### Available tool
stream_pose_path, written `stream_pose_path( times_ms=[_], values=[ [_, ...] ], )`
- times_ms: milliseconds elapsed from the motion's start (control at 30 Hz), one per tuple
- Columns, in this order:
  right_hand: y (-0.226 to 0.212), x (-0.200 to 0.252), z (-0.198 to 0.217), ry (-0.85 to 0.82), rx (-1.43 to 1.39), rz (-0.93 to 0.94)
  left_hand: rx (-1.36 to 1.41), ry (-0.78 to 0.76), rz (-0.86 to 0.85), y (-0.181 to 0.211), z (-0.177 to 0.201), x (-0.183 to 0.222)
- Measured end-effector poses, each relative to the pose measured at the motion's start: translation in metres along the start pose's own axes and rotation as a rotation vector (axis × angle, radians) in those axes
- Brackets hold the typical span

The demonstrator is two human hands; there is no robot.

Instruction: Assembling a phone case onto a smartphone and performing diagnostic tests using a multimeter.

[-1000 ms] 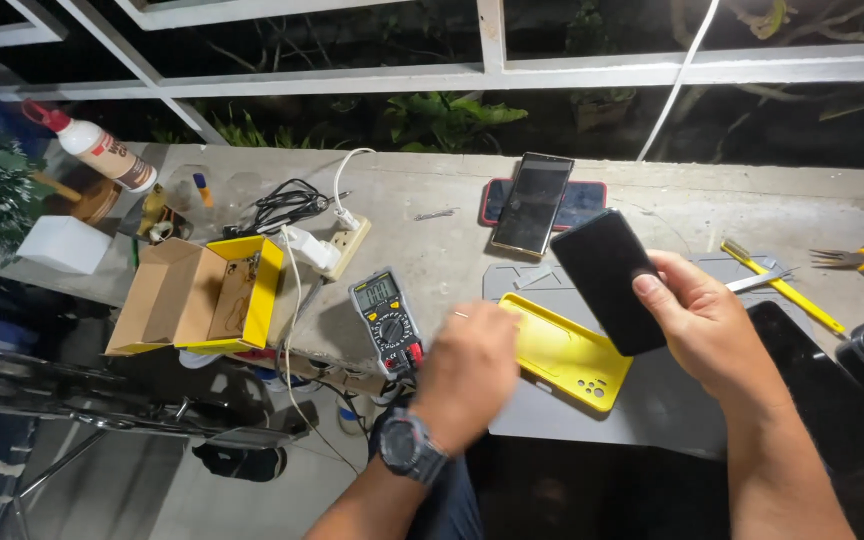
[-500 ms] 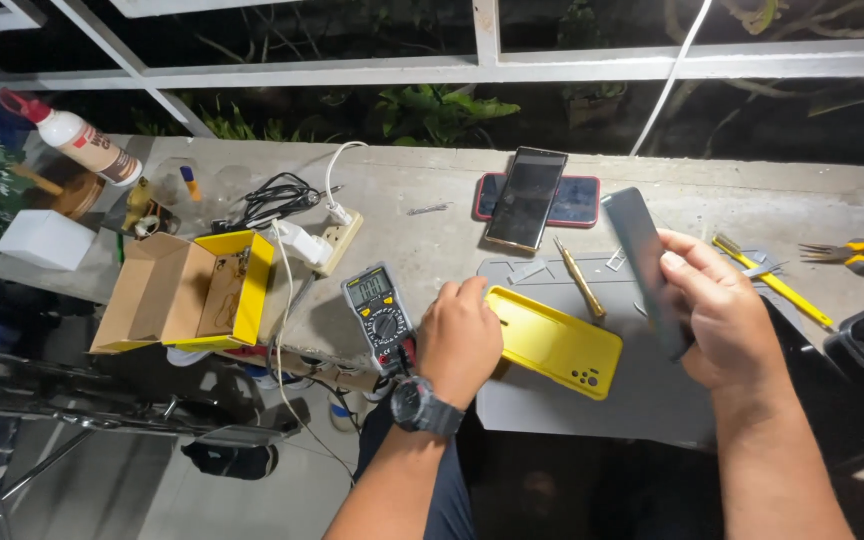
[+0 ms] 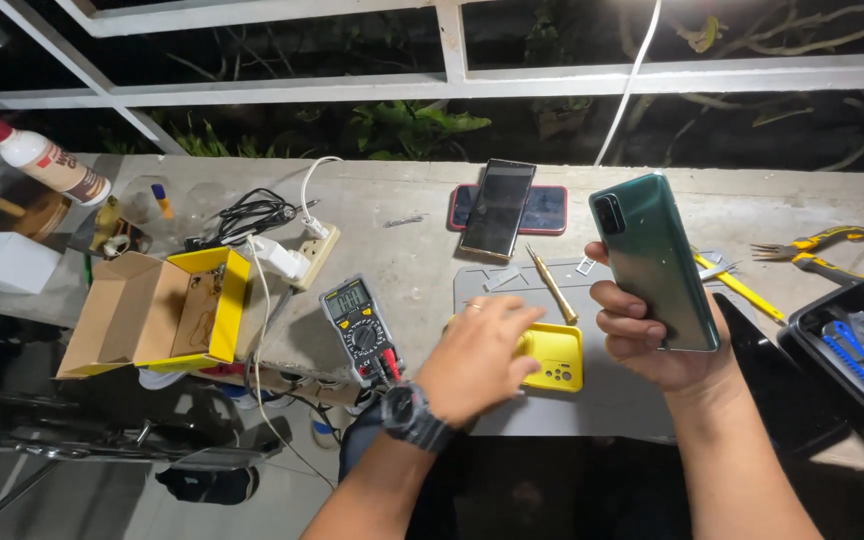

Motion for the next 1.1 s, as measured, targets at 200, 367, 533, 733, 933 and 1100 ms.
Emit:
stream_pose_path(
  times_ms=[200,367,533,733,933,1100],
  values=[
    [-0.002,-0.002,0.007,-0.030,0.013,0.019,-0.099,-0.039,-0.036,-0.005,-0.026,-0.008],
    [-0.011,0.001,0.015,0.011,0.068,0.057,-0.090,0.013,0.056,-0.003,0.008,-0.006],
    [-0.014,0.005,0.016,0.081,0.132,0.113,0.302,0.224,0.224,-0.027,0.054,-0.009],
    [0.004,-0.001,0.016,0.321,0.389,0.095,1.815,0.264,0.318,-0.037,-0.022,-0.025],
    [0.019,-0.008,0.004,0.277,0.581,0.056,2.138,0.373,0.292,-0.025,-0.029,-0.026],
    [0.040,-0.017,-0.006,0.006,0.388,-0.050,2.291,0.311,0.365,-0.038,-0.040,-0.026]
  ],
)
Point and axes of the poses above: each hand's wrist, its own x-axis away from the middle knuckle, its own z-axis out of the back of the hand, y = z × x, the point moved 4 cm from there along -x, towards the middle knuckle, and after that the axes turned 13 degrees about -x, right-handed, at the moved point
